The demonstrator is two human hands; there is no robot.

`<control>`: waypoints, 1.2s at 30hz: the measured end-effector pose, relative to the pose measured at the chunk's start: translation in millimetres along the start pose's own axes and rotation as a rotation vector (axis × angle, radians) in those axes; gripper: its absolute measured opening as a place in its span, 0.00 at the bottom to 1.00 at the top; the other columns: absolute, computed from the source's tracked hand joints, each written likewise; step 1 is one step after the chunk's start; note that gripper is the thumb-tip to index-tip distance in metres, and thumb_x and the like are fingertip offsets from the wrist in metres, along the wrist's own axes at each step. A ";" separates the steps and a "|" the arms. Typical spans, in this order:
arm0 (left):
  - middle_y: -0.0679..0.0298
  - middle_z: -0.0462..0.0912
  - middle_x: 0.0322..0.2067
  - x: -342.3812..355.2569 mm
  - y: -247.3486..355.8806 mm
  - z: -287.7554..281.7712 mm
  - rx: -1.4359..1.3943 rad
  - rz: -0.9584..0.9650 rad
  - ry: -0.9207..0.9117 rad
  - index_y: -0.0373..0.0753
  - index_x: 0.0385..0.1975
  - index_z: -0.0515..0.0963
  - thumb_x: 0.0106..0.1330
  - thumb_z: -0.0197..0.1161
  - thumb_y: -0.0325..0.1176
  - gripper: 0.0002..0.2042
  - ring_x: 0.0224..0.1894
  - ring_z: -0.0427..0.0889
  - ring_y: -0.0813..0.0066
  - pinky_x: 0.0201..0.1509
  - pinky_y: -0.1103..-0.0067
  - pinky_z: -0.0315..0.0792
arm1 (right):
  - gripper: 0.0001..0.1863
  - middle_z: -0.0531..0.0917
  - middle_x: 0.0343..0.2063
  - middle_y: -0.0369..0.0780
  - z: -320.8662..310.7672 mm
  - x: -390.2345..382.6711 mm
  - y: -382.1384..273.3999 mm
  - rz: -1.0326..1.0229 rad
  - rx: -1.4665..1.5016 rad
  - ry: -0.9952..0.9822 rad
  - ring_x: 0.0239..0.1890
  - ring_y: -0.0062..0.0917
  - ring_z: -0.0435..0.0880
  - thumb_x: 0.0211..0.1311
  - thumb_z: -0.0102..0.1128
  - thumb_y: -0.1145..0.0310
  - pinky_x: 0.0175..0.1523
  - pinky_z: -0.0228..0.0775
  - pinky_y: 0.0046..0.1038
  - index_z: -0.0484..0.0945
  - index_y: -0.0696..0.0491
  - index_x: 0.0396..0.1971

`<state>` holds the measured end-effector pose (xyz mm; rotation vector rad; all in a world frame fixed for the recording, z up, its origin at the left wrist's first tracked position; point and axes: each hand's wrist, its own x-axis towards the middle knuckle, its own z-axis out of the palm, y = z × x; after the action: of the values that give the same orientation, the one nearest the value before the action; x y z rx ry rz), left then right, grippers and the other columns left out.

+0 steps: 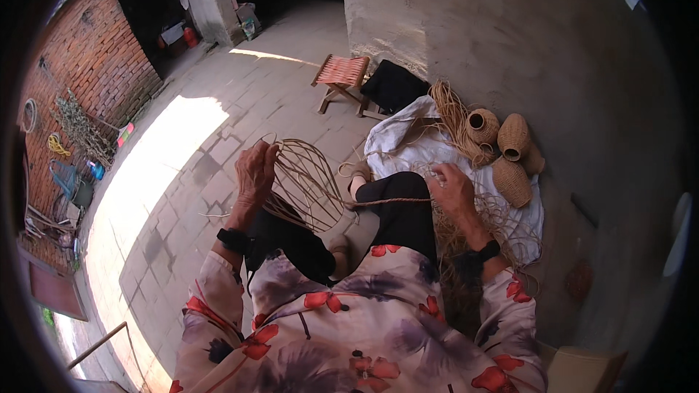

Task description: The recorder is weaving a basket using straw-like fiber materials.

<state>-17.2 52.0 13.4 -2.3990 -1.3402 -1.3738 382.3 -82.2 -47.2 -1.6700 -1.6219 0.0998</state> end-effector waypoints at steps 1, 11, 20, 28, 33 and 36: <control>0.57 0.72 0.17 -4.2 9.6 7.6 -0.028 0.022 -0.044 0.39 0.22 0.70 0.67 0.60 0.35 0.13 0.23 0.72 0.54 0.34 0.65 0.64 | 0.14 0.82 0.37 0.45 19.0 0.7 -31.8 -0.135 0.083 -0.017 0.38 0.39 0.83 0.55 0.66 0.66 0.44 0.74 0.36 0.78 0.57 0.39; 0.58 0.72 0.18 -36.6 34.5 10.9 -0.277 0.194 -0.418 0.38 0.25 0.72 0.68 0.57 0.37 0.11 0.26 0.75 0.57 0.36 0.66 0.64 | 0.16 0.66 0.20 0.25 17.8 -11.2 -176.2 -0.038 0.812 -0.666 0.25 0.08 0.62 0.73 0.51 0.61 0.29 0.55 0.17 0.80 0.58 0.44; 0.55 0.76 0.25 -26.2 63.1 -9.6 -0.477 0.149 -0.675 0.36 0.30 0.75 0.63 0.58 0.39 0.11 0.31 0.76 0.55 0.42 0.67 0.66 | 0.15 0.74 0.22 0.31 4.8 30.5 -166.4 0.089 0.897 -0.595 0.25 0.10 0.70 0.72 0.49 0.66 0.30 0.62 0.17 0.82 0.60 0.38; 0.55 0.76 0.24 -39.6 80.5 4.6 -0.406 0.064 -0.411 0.36 0.29 0.72 0.56 0.62 0.31 0.07 0.32 0.77 0.54 0.44 0.67 0.68 | 0.14 0.81 0.25 0.42 9.0 11.9 -139.5 0.104 0.579 -0.293 0.25 0.23 0.78 0.64 0.55 0.74 0.36 0.73 0.26 0.80 0.61 0.46; 0.59 0.77 0.22 -44.9 94.3 14.8 -0.230 0.012 -0.328 0.39 0.37 0.69 0.56 0.58 0.25 0.10 0.28 0.78 0.52 0.40 0.64 0.67 | 0.11 0.80 0.28 0.41 27.0 2.1 -155.0 -0.228 0.433 -0.219 0.27 0.30 0.82 0.59 0.63 0.75 0.33 0.72 0.28 0.82 0.54 0.43; 0.60 0.79 0.24 -43.6 102.5 15.7 -0.140 0.013 -0.367 0.42 0.40 0.68 0.58 0.54 0.25 0.10 0.29 0.79 0.53 0.39 0.64 0.65 | 0.05 0.81 0.28 0.40 38.6 -7.3 -165.7 -0.292 0.278 -0.104 0.28 0.38 0.82 0.55 0.66 0.71 0.31 0.72 0.34 0.81 0.52 0.33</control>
<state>56.6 -32.6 6.6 -2.8556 -1.3339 -1.0922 225.0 -91.9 17.5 -1.2239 -1.8203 0.2558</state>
